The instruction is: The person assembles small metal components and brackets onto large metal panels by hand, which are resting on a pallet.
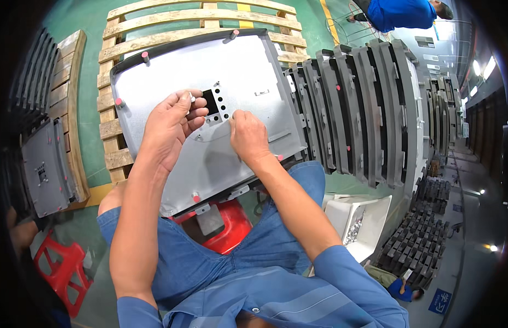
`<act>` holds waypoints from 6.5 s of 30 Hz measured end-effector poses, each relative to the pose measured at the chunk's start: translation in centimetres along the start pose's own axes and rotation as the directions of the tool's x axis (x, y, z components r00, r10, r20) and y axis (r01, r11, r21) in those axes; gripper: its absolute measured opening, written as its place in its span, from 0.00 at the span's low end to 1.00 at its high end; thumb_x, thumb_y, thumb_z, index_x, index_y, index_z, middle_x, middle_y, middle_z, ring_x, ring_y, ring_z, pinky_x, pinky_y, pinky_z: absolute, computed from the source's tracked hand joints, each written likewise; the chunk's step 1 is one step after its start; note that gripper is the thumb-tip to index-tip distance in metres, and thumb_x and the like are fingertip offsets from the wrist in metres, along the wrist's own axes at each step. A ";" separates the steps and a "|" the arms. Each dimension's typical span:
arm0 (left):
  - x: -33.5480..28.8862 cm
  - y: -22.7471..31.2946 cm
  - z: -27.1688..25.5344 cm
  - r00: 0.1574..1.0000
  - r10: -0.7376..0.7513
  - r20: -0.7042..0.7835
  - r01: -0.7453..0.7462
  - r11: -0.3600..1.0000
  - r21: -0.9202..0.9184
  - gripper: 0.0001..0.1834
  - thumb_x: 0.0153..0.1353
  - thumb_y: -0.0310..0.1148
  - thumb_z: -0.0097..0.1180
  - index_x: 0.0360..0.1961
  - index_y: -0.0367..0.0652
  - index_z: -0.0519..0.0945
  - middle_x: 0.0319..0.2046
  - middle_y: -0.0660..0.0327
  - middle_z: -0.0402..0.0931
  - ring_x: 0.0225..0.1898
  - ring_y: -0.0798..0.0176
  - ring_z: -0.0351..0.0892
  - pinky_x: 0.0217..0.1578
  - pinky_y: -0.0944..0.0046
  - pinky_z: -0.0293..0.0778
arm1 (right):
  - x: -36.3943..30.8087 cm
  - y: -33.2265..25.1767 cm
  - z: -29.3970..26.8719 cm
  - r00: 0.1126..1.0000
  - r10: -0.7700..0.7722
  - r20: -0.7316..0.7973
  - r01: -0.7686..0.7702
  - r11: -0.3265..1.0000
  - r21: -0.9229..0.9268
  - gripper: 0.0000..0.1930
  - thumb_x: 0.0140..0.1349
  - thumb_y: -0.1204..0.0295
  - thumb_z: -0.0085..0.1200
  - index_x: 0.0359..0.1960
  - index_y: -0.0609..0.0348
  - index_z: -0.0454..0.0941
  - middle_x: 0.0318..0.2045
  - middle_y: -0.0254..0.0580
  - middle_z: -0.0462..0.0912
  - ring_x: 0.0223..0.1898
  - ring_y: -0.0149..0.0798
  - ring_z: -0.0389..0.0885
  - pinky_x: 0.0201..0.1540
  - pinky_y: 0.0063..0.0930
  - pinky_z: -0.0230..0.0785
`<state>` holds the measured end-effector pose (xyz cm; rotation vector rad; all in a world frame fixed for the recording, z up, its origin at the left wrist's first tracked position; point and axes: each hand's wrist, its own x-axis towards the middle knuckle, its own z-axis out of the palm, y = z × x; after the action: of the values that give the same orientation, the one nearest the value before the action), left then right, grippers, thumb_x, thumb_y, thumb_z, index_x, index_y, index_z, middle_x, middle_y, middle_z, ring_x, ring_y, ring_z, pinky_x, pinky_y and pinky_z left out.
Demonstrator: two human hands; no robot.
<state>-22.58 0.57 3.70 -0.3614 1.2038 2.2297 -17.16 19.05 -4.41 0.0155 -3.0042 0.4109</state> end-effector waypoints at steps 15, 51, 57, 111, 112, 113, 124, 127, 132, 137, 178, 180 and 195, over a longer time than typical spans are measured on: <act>0.7 -0.7 0.7 0.994 -0.052 0.097 0.050 0.998 0.022 0.13 0.62 0.34 0.51 0.43 0.38 0.69 0.24 0.66 0.71 0.22 0.76 0.68 0.22 0.78 0.67 | 4.9 -5.6 -9.3 0.880 0.167 0.444 -0.474 0.275 0.836 0.12 0.59 0.68 0.54 0.36 0.66 0.78 0.24 0.34 0.79 0.25 0.25 0.74 0.28 0.18 0.68; 7.0 -0.7 -11.3 0.978 0.127 -0.164 -0.165 0.956 -0.243 0.05 0.63 0.32 0.50 0.33 0.42 0.74 0.25 0.66 0.74 0.25 0.76 0.72 0.27 0.80 0.71 | -1.8 -3.5 -7.3 0.783 0.348 0.515 -0.556 0.021 0.831 0.14 0.62 0.61 0.49 0.31 0.61 0.71 0.20 0.38 0.73 0.20 0.31 0.77 0.19 0.25 0.70; 2.7 1.6 -1.9 0.979 0.171 -0.115 -0.197 0.938 -0.284 0.11 0.64 0.39 0.50 0.38 0.41 0.72 0.24 0.67 0.69 0.25 0.73 0.68 0.24 0.78 0.68 | 2.1 -0.3 -8.9 0.808 0.456 0.373 -0.529 0.284 0.799 0.11 0.60 0.72 0.51 0.39 0.67 0.77 0.31 0.42 0.81 0.32 0.31 0.80 0.32 0.22 0.74; 0.8 1.4 -3.6 0.982 0.034 -0.185 -0.046 0.997 -0.061 0.22 0.63 0.51 0.47 0.39 0.39 0.75 0.26 0.68 0.71 0.27 0.76 0.70 0.28 0.78 0.70 | 10.6 0.4 0.4 0.898 0.339 0.280 -0.430 0.811 0.397 0.10 0.52 0.68 0.56 0.31 0.62 0.81 0.25 0.44 0.82 0.27 0.37 0.80 0.34 0.29 0.72; 0.8 1.6 -3.7 0.982 0.034 -0.185 -0.046 0.997 -0.063 0.22 0.63 0.50 0.48 0.39 0.40 0.76 0.26 0.68 0.71 0.27 0.76 0.70 0.28 0.78 0.71 | 10.2 0.1 0.6 0.898 0.338 0.282 -0.430 0.813 0.394 0.10 0.52 0.68 0.56 0.31 0.62 0.81 0.25 0.44 0.82 0.27 0.37 0.80 0.34 0.29 0.72; 0.8 1.7 -3.8 0.982 0.033 -0.186 -0.046 0.997 -0.064 0.22 0.63 0.50 0.49 0.40 0.40 0.76 0.26 0.68 0.71 0.27 0.76 0.70 0.29 0.78 0.71 | 9.9 -0.4 1.0 0.954 0.265 0.139 -0.296 0.908 0.297 0.09 0.53 0.69 0.56 0.30 0.62 0.81 0.25 0.45 0.82 0.28 0.40 0.80 0.35 0.30 0.71; 1.9 1.0 -2.0 0.983 0.003 -0.182 -0.017 0.997 -0.072 0.17 0.58 0.47 0.57 0.34 0.44 0.73 0.26 0.67 0.72 0.25 0.76 0.70 0.26 0.78 0.69 | 9.4 -0.3 1.8 0.997 -0.073 -0.036 0.076 0.992 0.102 0.05 0.52 0.72 0.54 0.27 0.61 0.75 0.26 0.47 0.77 0.33 0.50 0.75 0.37 0.40 0.69; 2.2 0.1 -2.7 0.978 0.010 -0.208 -0.015 1.000 -0.025 0.16 0.58 0.46 0.58 0.34 0.44 0.73 0.25 0.67 0.71 0.23 0.76 0.69 0.24 0.77 0.69 | 9.9 0.1 0.8 0.968 0.129 0.214 -0.205 0.898 0.389 0.12 0.55 0.67 0.53 0.33 0.64 0.78 0.30 0.48 0.80 0.36 0.48 0.78 0.41 0.36 0.70; 2.1 -0.4 -2.0 0.986 0.010 -0.164 -0.012 1.000 -0.013 0.15 0.60 0.43 0.55 0.36 0.42 0.72 0.25 0.68 0.71 0.23 0.77 0.68 0.24 0.77 0.69 | 9.0 2.6 -2.0 0.959 0.189 0.210 -0.274 0.803 0.528 0.18 0.59 0.63 0.53 0.43 0.67 0.77 0.27 0.39 0.81 0.29 0.28 0.76 0.34 0.21 0.69; 1.3 0.4 -2.2 0.994 -0.069 -0.083 0.082 0.983 0.163 0.11 0.60 0.34 0.50 0.41 0.40 0.71 0.23 0.67 0.71 0.22 0.76 0.68 0.23 0.76 0.66 | 5.8 -3.4 -6.4 0.958 0.157 0.239 -0.285 0.600 0.748 0.15 0.61 0.67 0.53 0.44 0.65 0.77 0.31 0.38 0.80 0.31 0.26 0.75 0.35 0.20 0.69; -0.5 3.7 -6.1 0.964 0.096 -0.249 -0.168 0.943 -0.288 0.11 0.64 0.26 0.45 0.46 0.34 0.64 0.42 0.49 0.72 0.43 0.58 0.76 0.47 0.64 0.75 | 9.0 -6.9 1.5 0.978 0.144 0.149 -0.200 0.848 0.492 0.07 0.52 0.71 0.58 0.30 0.63 0.80 0.25 0.45 0.81 0.26 0.36 0.78 0.32 0.27 0.70; -0.6 3.6 -6.3 0.965 0.097 -0.244 -0.168 0.943 -0.289 0.12 0.64 0.27 0.46 0.46 0.35 0.64 0.42 0.50 0.73 0.43 0.59 0.76 0.47 0.64 0.75 | 9.1 -7.0 1.5 0.989 0.041 0.142 -0.101 0.890 0.446 0.07 0.52 0.71 0.57 0.29 0.62 0.80 0.26 0.48 0.80 0.27 0.42 0.79 0.33 0.30 0.70; 0.2 2.9 -5.5 0.967 0.107 -0.233 -0.157 0.965 -0.210 0.16 0.62 0.34 0.52 0.47 0.37 0.66 0.40 0.53 0.75 0.39 0.64 0.77 0.41 0.69 0.76 | 7.8 -7.4 4.1 0.990 -0.099 -0.105 0.119 0.972 0.202 0.06 0.55 0.71 0.53 0.28 0.59 0.72 0.27 0.48 0.76 0.29 0.52 0.76 0.33 0.41 0.68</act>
<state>-24.67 -5.13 2.50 -0.6510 1.1118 2.5056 -25.17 10.88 -5.50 0.1725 -2.8372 0.6912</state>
